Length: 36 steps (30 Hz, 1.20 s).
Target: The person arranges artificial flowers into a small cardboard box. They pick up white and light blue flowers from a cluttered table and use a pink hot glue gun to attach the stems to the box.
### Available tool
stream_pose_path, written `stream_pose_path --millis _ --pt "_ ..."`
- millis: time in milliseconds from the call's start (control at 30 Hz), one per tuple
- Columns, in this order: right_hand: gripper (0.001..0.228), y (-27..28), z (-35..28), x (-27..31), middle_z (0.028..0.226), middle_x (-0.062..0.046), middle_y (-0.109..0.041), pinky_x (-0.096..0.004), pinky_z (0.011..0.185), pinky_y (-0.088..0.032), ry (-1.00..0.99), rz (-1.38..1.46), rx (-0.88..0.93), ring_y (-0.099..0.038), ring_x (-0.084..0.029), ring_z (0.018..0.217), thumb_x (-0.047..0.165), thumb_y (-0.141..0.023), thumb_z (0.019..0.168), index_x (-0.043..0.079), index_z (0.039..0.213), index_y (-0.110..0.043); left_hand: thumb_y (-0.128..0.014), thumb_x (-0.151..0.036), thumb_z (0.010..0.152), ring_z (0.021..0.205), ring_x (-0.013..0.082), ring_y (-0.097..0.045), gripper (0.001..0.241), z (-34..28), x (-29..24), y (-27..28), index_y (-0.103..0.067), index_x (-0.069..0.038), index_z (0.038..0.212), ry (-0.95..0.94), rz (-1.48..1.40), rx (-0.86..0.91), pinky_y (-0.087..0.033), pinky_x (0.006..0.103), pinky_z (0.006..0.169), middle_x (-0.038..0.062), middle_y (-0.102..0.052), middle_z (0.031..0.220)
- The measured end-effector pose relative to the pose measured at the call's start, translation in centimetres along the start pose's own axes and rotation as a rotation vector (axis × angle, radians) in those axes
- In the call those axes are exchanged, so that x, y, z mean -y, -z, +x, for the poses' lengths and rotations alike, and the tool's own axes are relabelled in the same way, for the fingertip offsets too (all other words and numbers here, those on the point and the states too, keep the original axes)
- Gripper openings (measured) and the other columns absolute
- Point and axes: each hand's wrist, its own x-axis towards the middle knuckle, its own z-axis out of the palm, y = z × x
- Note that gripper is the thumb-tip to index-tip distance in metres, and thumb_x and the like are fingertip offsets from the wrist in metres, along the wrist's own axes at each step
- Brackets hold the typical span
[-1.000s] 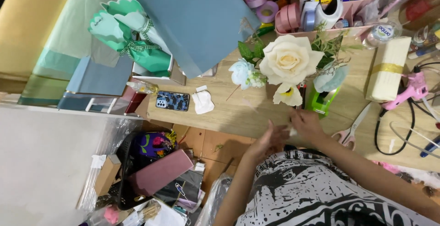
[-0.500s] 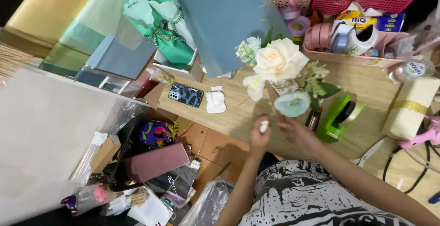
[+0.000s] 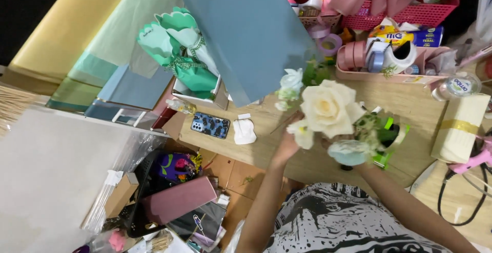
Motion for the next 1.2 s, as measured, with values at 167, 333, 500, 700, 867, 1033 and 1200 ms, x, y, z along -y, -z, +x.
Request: stream_pose_path --millis 167,333,500,700,867,1033,1200 --pt "0.107 0.1 -0.4 1.7 0.153 -0.027 -0.029 -0.059 0.097 -0.054 0.025 -0.031 0.024 -0.043 -0.042 0.136 -0.009 -0.087 0.065 -0.001 0.154 -0.029 -0.070 -0.010 0.086 0.128 0.0367 -0.056 0.062 -0.5 -3.4 1.3 -0.054 -0.007 0.146 0.011 0.073 0.009 -0.048 0.0456 0.107 0.017 -0.059 0.138" --pt "0.103 -0.4 -1.1 5.0 0.152 -0.026 -0.032 -0.058 0.098 -0.053 0.053 -0.072 0.073 -0.045 -0.041 0.135 -0.007 -0.086 0.066 0.000 0.153 -0.031 -0.072 -0.033 0.088 0.124 0.0381 -0.061 0.058 1.6 1.5 7.8 -0.063 0.002 0.134 0.414 -0.208 -0.479 -0.054 0.0462 0.098 0.026 -0.064 0.132" --pt "0.100 0.0 -1.7 7.2 0.151 -0.025 -0.034 -0.057 0.099 -0.052 0.081 -0.116 0.128 -0.046 -0.040 0.134 -0.005 -0.085 0.067 0.001 0.151 -0.033 -0.089 -0.044 0.074 0.131 0.0420 -0.053 0.084 3.8 -0.5 12.6 -0.056 -0.004 0.140 0.460 -0.214 -0.310 -0.053 0.0554 0.099 0.025 -0.054 0.142" --pt "0.095 9.6 -2.8 10.3 0.149 -0.023 -0.038 -0.055 0.101 -0.052 0.120 -0.166 0.151 -0.047 -0.039 0.133 -0.002 -0.085 0.068 0.001 0.150 -0.036 -0.084 -0.061 0.069 0.120 0.0416 -0.063 0.085 12.8 -2.6 19.3 -0.067 -0.001 0.127 0.497 0.057 -0.355 -0.055 0.0636 0.083 0.023 -0.067 0.124" --pt "0.092 11.5 -4.6 9.9 0.147 -0.022 -0.040 -0.054 0.102 -0.051 0.162 -0.201 0.175 -0.049 -0.037 0.133 0.000 -0.084 0.069 0.002 0.148 -0.039 -0.078 -0.052 0.071 0.118 0.0386 -0.064 0.071 17.0 -2.6 23.0 -0.071 -0.003 0.122 0.413 0.349 -0.309 -0.057 0.0542 0.083 0.021 -0.069 0.123" --pt "0.088 11.8 -7.1 10.6 0.146 -0.021 -0.043 -0.053 0.103 -0.050 0.194 -0.234 0.200 -0.050 -0.036 0.132 0.002 -0.083 0.070 0.003 0.147 -0.041 -0.076 -0.048 0.084 0.135 0.0331 -0.052 0.062 17.5 1.0 23.7 -0.065 -0.015 0.135 0.265 0.120 -0.468 -0.047 0.0460 0.111 0.018 -0.061 0.140" --pt "0.084 11.3 -6.0 10.2 0.144 -0.019 -0.046 -0.052 0.104 -0.050 0.227 -0.268 0.226 -0.051 -0.035 0.131 0.004 -0.083 0.071 0.004 0.145 -0.043 -0.082 -0.033 0.081 0.150 0.0479 -0.021 0.104 13.7 -3.1 18.9 -0.020 0.014 0.150 0.081 0.202 -0.541 -0.010 0.0543 0.129 0.040 -0.022 0.156"
